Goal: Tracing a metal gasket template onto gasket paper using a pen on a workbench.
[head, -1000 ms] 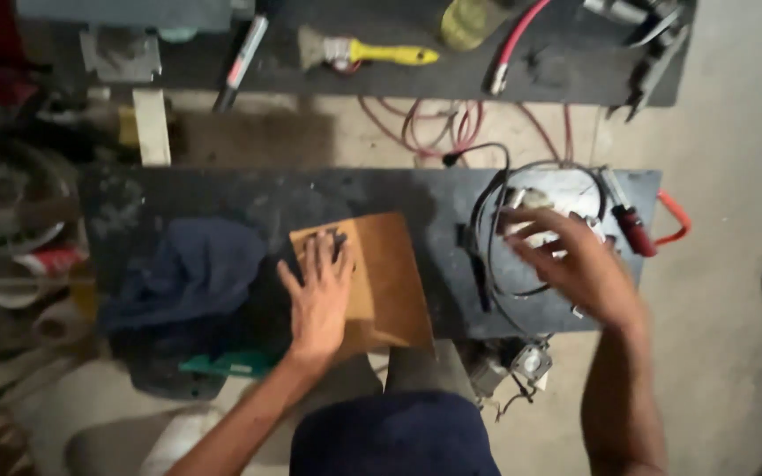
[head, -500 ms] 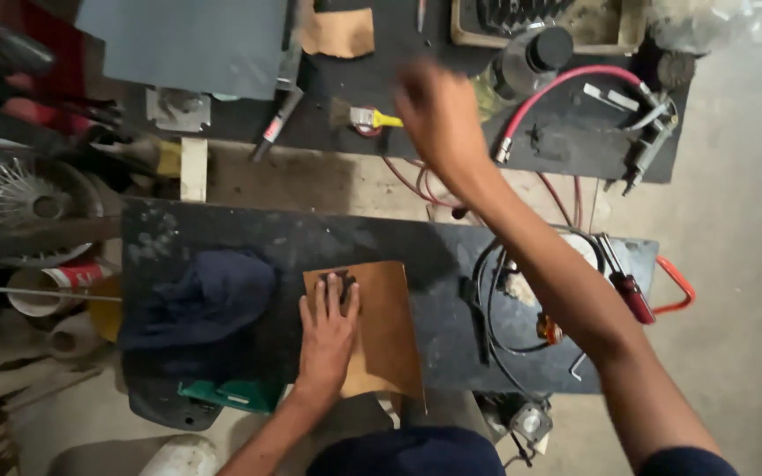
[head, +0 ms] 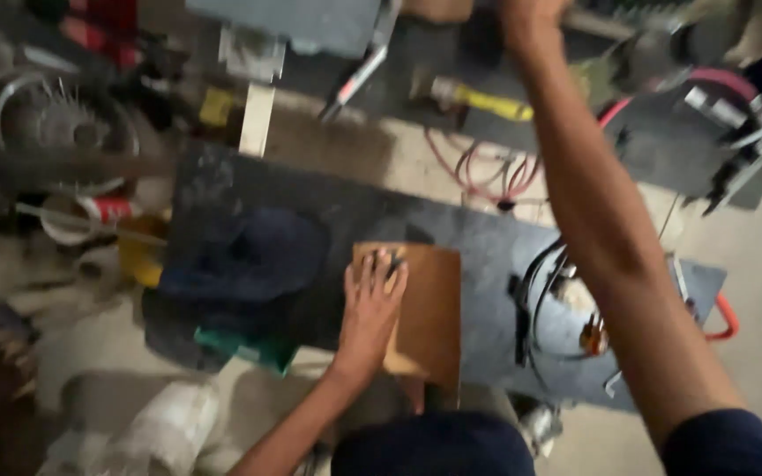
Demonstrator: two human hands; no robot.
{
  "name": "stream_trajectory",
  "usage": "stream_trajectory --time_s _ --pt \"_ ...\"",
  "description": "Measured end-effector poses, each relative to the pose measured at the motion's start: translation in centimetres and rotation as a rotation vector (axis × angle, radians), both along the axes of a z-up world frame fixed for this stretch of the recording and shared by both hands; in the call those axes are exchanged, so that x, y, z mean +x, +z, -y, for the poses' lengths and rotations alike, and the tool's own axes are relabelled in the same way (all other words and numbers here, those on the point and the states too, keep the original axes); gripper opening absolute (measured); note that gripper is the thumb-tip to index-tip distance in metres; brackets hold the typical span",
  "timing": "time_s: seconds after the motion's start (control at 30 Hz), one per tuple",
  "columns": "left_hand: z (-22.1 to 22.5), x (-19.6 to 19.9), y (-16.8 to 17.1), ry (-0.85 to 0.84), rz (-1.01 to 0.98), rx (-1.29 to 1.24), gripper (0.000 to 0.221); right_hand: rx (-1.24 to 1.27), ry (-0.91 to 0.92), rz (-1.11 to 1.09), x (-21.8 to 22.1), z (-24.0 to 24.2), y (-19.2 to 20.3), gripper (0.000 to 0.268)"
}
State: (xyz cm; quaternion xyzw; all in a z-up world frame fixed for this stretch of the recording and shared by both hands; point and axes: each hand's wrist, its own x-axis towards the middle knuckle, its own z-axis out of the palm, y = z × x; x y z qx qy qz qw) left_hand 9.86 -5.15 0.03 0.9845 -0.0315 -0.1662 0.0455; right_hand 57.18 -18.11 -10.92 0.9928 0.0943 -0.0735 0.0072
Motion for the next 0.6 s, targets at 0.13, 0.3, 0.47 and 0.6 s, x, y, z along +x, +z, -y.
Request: stream_trajectory --time_s 0.13,0.3,0.47,0.6 --pt "0.0 -0.2 -0.1 0.004 0.111 -0.030 0.052 0.574 -0.081 0.014 -16.7 0.2 12.9 0.026" --pt "0.2 -0.1 1.7 -0.015 0.129 0.035 0.052 0.578 -0.373 -0.211 -34.7 5.4 13.2 0.026" --pt "-0.3 -1.2 -2.1 0.030 0.133 -0.099 0.049 0.514 -0.619 -0.241 -41.7 9.2 10.0 0.023" --pt "-1.6 -0.5 -0.6 -0.031 0.104 -0.119 0.050 0.513 -0.663 -0.157 -42.2 8.4 11.5 0.023"
